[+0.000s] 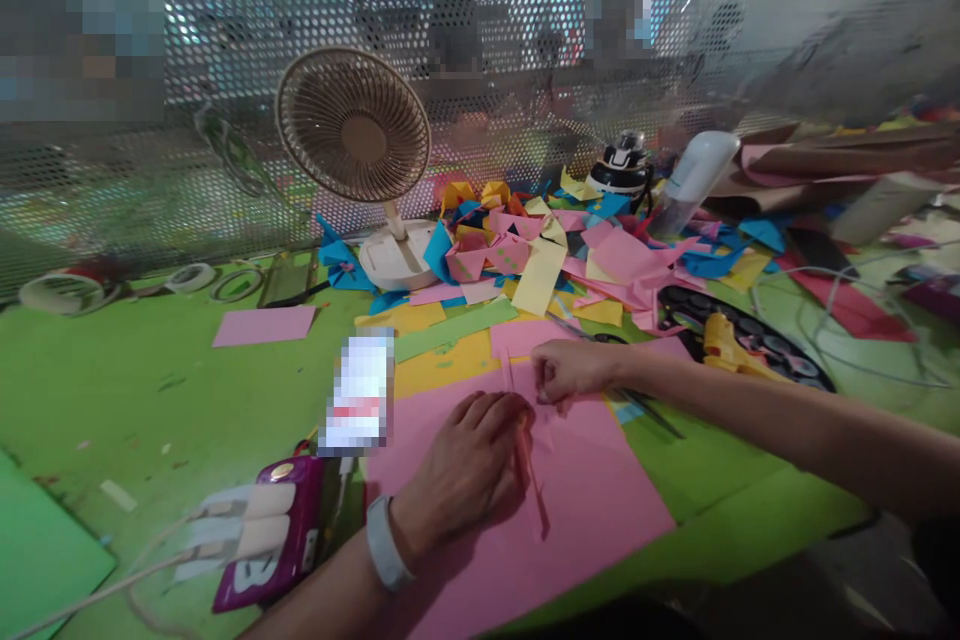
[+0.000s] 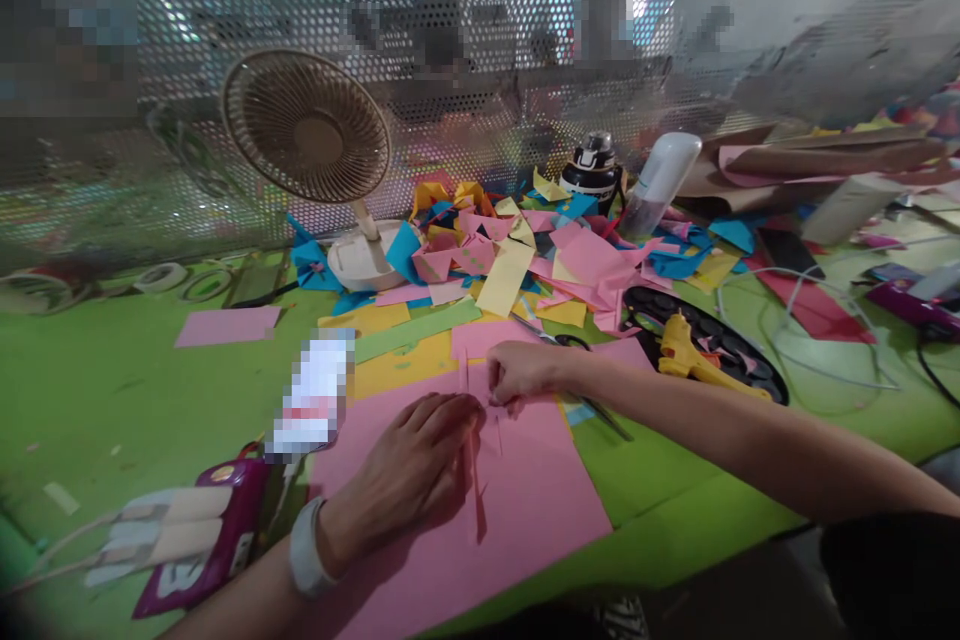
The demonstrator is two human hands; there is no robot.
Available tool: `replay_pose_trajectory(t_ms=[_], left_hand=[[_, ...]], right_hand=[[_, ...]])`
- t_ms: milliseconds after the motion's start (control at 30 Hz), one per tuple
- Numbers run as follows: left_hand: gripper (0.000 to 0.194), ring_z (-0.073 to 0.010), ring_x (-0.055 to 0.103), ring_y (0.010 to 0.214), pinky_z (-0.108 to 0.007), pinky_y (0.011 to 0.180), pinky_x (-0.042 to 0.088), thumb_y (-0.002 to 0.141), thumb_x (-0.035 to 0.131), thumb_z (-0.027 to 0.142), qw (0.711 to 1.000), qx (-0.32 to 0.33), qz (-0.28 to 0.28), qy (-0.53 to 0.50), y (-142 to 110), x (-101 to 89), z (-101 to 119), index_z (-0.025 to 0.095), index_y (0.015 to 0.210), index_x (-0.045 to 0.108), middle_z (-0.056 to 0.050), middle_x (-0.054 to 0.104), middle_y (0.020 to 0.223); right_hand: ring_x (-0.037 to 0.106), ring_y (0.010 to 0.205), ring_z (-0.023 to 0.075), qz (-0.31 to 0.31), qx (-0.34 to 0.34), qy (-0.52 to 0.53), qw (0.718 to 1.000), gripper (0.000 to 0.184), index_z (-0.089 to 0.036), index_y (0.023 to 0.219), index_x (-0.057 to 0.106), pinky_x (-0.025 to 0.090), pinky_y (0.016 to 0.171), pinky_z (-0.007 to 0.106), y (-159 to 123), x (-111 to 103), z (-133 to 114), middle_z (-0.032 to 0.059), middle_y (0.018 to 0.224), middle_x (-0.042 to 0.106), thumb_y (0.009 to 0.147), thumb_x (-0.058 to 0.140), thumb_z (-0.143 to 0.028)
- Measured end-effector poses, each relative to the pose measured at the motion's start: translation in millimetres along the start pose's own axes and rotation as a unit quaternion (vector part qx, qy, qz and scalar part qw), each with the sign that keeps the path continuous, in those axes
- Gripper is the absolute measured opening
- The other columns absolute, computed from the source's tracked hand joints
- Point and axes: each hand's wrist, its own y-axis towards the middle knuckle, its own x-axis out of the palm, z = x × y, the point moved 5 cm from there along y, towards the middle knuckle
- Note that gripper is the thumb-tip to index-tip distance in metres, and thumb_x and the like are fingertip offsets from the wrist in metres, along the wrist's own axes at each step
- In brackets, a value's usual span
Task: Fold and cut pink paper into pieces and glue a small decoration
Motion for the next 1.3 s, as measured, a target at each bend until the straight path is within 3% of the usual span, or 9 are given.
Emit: replay_pose_trajectory(t_ms=[233,600,833,967,1033,1133,1167,1233,1300], left_hand=[[0.047,-0.0261,0.045,0.115,-0.042,0.101,0.035,0.078,0.044,0.016,1.0,-0.001,-0.015,0.0,-1.7,-2.6,1.7,0.015,0.126,0.048,-0.009,0.05,0.127],[0.038,-0.0266,0.043,0.118,-0.043,0.104,0.033,0.084,0.042,0.018,1.0,0.013,-0.017,0.02,-2.7,-2.6,1.9,0.017,0.121,0.052,-0.009,0.049,0.129],[0.04,-0.0275,0.04,0.121,-0.044,0.104,0.032,0.087,0.042,0.02,0.999,0.005,-0.041,0.014,-3.1,-2.8,0.3,0.018,0.127,0.049,-0.009,0.046,0.134],[0.038,-0.0261,0.043,0.119,-0.043,0.101,0.035,0.089,0.043,0.024,0.999,-0.009,-0.041,-0.028,1.2,-9.8,-0.3,0.022,0.126,0.05,-0.008,0.049,0.132],[0.031,-0.0238,0.05,0.111,-0.039,0.094,0.041,0.09,0.043,0.029,0.995,-0.065,-0.003,-0.069,7.7,-17.8,-5.8,0.022,0.117,0.057,-0.009,0.055,0.122],[0.024,-0.0206,0.06,0.082,-0.031,0.072,0.047,0.087,0.047,0.035,0.957,-0.25,0.04,-0.138,17.4,-23.6,-25.9,0.017,0.087,0.062,-0.007,0.064,0.087],[0.027,-0.0191,0.06,0.071,-0.029,0.064,0.046,0.086,0.049,0.038,0.935,-0.305,0.004,-0.18,20.6,-18.7,-31.4,0.016,0.078,0.061,-0.005,0.063,0.074],[0.038,-0.0144,0.055,0.048,-0.023,0.047,0.041,0.083,0.05,0.048,0.905,-0.334,-0.071,-0.253,29.8,-9.0,-34.7,0.016,0.062,0.056,0.0,0.056,0.051],[0.042,-0.0102,0.048,0.038,-0.02,0.04,0.034,0.079,0.055,0.052,0.854,-0.355,-0.145,-0.352,36.6,1.6,-35.0,0.016,0.057,0.054,0.002,0.051,0.043]], right_hand=[[0.061,0.045,0.011,-0.002,-0.002,0.035,0.999,0.014,-0.017,0.069,0.054,0.047,0.043,0.018,-7.3,-4.0,1.0,-0.0065,0.053,0.06,0.06,0.065,-0.014],[0.06,0.038,0.0136,0.02,-0.009,0.065,0.998,0.024,-0.018,0.068,0.052,0.045,0.036,0.019,1.6,-0.2,15.7,-0.005,0.046,0.061,0.063,0.073,-0.028],[0.061,0.037,0.0136,0.015,-0.012,0.076,0.997,0.02,-0.018,0.074,0.054,0.035,0.029,0.015,4.1,-0.3,20.5,-0.0028,0.049,0.064,0.068,0.07,-0.028],[0.061,0.037,0.0137,0.009,-0.01,0.08,0.997,0.016,-0.018,0.074,0.053,0.039,0.032,0.015,3.9,1.6,17.8,-0.0047,0.045,0.062,0.069,0.067,-0.022],[0.061,0.037,0.0136,0.003,-0.009,0.077,0.997,0.013,-0.018,0.072,0.053,0.042,0.034,0.015,2.5,2.4,15.2,-0.0051,0.043,0.06,0.069,0.065,-0.018],[0.059,0.035,0.0133,0.003,-0.017,0.072,0.997,0.01,-0.018,0.07,0.052,0.042,0.033,0.016,-1.3,2.6,11.0,-0.0053,0.042,0.059,0.069,0.061,-0.013],[0.059,0.034,0.0132,0.005,-0.021,0.072,0.997,0.011,-0.018,0.07,0.052,0.042,0.033,0.016,-2.8,2.6,9.8,-0.0055,0.042,0.059,0.069,0.06,-0.011],[0.059,0.035,0.013,0.01,-0.028,0.073,0.997,0.012,-0.018,0.07,0.05,0.043,0.033,0.016,-5.4,2.6,7.8,-0.0059,0.044,0.059,0.069,0.058,-0.009],[0.06,0.035,0.0128,0.014,-0.032,0.076,0.997,0.012,-0.018,0.071,0.05,0.045,0.034,0.017,-7.2,2.6,6.5,-0.0065,0.045,0.059,0.069,0.057,-0.008]])
